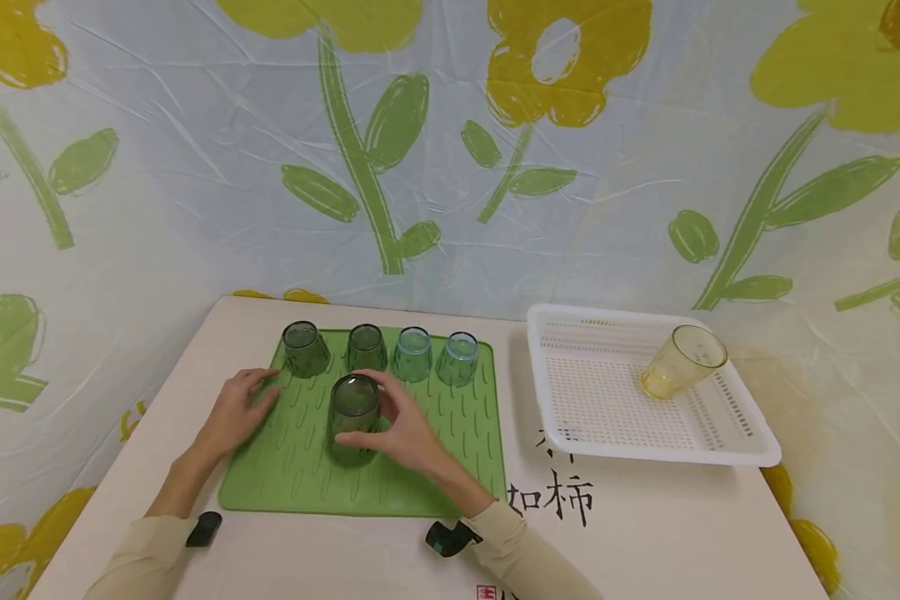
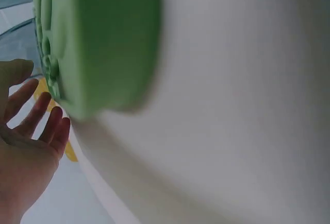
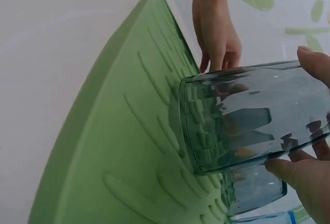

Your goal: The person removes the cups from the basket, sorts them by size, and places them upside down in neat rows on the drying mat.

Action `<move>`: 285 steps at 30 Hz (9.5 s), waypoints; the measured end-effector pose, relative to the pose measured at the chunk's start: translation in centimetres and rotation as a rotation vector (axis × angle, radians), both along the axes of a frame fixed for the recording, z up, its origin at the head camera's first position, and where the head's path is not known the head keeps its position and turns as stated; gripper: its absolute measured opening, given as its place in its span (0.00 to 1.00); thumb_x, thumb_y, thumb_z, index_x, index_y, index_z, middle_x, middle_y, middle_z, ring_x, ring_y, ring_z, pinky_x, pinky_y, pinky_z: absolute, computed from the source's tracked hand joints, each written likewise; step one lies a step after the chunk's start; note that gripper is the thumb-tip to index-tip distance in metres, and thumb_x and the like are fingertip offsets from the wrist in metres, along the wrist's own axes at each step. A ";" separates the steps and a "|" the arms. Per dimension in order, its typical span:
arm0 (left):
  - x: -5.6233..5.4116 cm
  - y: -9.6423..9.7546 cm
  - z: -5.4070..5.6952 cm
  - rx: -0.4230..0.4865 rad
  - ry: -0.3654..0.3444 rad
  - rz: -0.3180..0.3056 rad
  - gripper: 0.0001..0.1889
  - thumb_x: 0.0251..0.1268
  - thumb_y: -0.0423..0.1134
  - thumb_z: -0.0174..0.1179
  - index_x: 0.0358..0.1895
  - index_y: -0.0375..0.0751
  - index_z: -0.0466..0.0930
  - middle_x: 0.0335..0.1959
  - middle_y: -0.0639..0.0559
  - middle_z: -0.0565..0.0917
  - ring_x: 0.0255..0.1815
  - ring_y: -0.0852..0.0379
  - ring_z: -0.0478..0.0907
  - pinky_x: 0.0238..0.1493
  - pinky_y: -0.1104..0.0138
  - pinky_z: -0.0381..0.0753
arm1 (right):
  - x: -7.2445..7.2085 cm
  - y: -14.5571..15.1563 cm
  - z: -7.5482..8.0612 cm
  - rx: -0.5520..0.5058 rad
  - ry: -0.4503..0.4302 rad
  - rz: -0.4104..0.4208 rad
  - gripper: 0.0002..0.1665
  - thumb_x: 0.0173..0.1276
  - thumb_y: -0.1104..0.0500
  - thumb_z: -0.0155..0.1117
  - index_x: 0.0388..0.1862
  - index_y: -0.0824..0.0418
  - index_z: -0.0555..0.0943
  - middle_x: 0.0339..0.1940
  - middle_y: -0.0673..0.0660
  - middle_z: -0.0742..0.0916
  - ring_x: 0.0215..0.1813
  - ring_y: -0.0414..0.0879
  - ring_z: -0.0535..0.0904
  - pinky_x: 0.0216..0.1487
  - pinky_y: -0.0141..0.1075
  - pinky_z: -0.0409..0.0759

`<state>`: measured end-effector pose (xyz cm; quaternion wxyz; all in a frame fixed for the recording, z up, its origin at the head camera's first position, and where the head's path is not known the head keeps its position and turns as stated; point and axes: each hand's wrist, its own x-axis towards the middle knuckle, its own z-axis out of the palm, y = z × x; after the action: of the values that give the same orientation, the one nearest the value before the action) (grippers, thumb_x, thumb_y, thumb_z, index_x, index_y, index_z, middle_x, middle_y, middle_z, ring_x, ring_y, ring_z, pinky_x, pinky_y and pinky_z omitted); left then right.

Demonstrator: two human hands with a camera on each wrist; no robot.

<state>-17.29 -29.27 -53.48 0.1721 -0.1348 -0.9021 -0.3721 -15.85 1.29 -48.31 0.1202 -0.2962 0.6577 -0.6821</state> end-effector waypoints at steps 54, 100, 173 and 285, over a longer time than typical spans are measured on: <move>0.0 -1.5 -0.5 -0.025 -0.214 -0.164 0.24 0.75 0.30 0.61 0.67 0.20 0.68 0.66 0.22 0.66 0.69 0.20 0.61 0.63 0.29 0.63 | -2.2 7.9 6.4 0.331 0.263 -0.086 0.42 0.69 0.54 0.74 0.78 0.53 0.66 0.74 0.50 0.73 0.76 0.46 0.67 0.77 0.48 0.65; -0.1 -1.2 -0.6 -0.035 -0.176 -0.187 0.24 0.72 0.26 0.61 0.67 0.19 0.68 0.64 0.20 0.67 0.65 0.22 0.65 0.60 0.31 0.67 | -5.0 22.5 12.2 0.338 0.317 -0.715 0.23 0.71 0.72 0.66 0.62 0.79 0.74 0.59 0.68 0.80 0.65 0.67 0.75 0.72 0.57 0.69; 0.3 -1.2 -0.4 -0.006 -0.234 -0.175 0.25 0.77 0.29 0.57 0.70 0.20 0.66 0.67 0.21 0.64 0.69 0.22 0.60 0.64 0.30 0.62 | -6.9 39.0 7.8 0.551 -0.471 -0.990 0.64 0.69 0.56 0.72 0.82 0.68 0.34 0.84 0.70 0.48 0.82 0.69 0.46 0.81 0.59 0.49; 3.5 12.6 12.4 0.257 0.019 -0.184 0.19 0.78 0.35 0.59 0.68 0.45 0.78 0.61 0.52 0.82 0.56 0.58 0.79 0.56 0.66 0.80 | 0.1 23.0 9.1 -0.237 -0.155 -0.430 0.40 0.75 0.75 0.55 0.81 0.58 0.57 0.69 0.59 0.69 0.69 0.51 0.76 0.63 0.37 0.80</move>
<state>-13.79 -16.62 -41.03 0.1617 -0.1974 -0.8291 -0.4975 -15.74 24.26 -39.23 -0.0133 -0.1082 0.6099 -0.7850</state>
